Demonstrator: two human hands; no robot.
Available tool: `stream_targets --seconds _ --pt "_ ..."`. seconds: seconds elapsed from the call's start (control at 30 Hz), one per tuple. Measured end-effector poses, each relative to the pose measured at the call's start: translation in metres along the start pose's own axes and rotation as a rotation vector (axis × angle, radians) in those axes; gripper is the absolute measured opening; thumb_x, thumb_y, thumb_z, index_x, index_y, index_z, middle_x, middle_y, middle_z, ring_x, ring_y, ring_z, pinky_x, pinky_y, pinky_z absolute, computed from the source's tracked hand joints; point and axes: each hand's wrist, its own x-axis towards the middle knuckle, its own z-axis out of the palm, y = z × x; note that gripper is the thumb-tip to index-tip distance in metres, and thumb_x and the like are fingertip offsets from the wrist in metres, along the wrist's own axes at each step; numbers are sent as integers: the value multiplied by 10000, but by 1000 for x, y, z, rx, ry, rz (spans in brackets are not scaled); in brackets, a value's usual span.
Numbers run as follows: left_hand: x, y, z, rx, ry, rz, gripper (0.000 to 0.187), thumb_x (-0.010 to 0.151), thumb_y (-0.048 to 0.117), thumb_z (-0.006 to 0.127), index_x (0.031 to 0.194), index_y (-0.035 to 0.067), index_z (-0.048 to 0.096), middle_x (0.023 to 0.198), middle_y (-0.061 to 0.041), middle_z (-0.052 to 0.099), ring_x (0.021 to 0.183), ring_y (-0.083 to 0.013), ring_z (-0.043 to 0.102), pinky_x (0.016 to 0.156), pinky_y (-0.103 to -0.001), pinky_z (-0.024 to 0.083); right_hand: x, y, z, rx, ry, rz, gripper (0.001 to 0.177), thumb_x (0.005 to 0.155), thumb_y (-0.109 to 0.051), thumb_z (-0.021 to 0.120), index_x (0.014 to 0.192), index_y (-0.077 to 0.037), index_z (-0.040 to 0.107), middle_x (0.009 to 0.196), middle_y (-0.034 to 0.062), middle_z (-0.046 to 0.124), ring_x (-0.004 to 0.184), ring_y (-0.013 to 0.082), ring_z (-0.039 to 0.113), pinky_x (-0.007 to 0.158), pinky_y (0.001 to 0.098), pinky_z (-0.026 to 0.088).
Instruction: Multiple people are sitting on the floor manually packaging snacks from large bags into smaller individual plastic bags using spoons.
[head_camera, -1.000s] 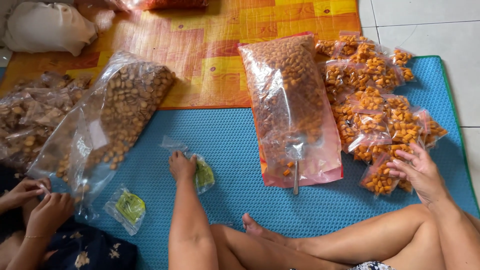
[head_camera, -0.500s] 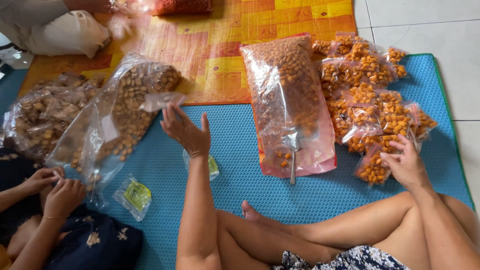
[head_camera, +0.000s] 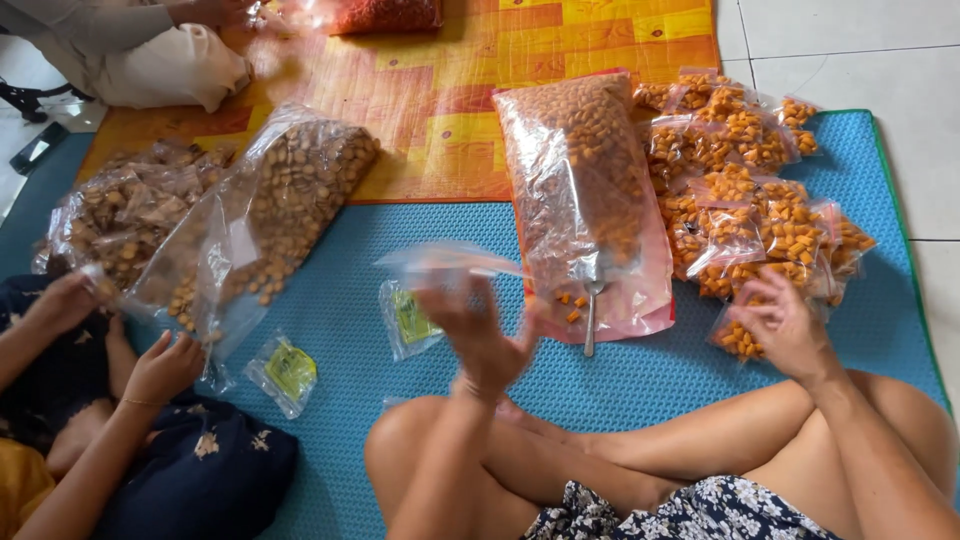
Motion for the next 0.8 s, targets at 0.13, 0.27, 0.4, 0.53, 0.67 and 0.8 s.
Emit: stream_targets --seconds 0.13,0.27,0.4,0.53,0.67,0.8 --pt "-34 73 -19 -535 -697 289 620 907 330 702 1472 127 545 1568 -1 418 1349 -241 463 1271 -555 155 -37 -55 11 757 -446 292 752 830 -329 534 1490 22 450 1390 273 632 1188 370 645 1063 483 489" --pt "-94 94 5 -647 -972 631 704 773 356 770 1390 58 610 1461 -28 533 1483 -290 398 1290 -536 274 -48 -76 28 680 -537 434 640 863 4 645 1487 -10 501 1206 242 755 1015 303 709 924 404 541" --pt "-107 96 14 -634 -1017 657 666 794 356 742 1397 100 625 1477 5 528 1491 -235 380 1304 -508 247 -40 -25 45 571 -540 326 216 893 58 679 1094 84 754 1008 192 814 919 230 738 843 331 581" --pt "-135 94 28 -816 -945 263 530 829 518 704 1236 189 620 1317 10 629 1412 -274 514 1239 -524 325 -41 -2 59 578 -479 222 145 873 17 739 1006 65 772 1011 170 810 891 192 729 823 311 576" --pt "-134 86 30 -958 -1268 -490 530 802 687 720 1108 272 600 1142 17 695 1228 -262 642 1019 -476 491 -44 7 71 477 -391 35 206 774 -99 880 802 19 713 1121 204 790 1074 244 740 966 386 542" --pt "-146 90 36 -988 -1400 -653 562 776 626 776 1092 233 527 1063 60 743 1063 -230 693 865 -386 464 -52 -6 74 323 -351 -136 335 759 -158 902 659 -40 606 1050 164 807 1126 300 727 1008 416 509"
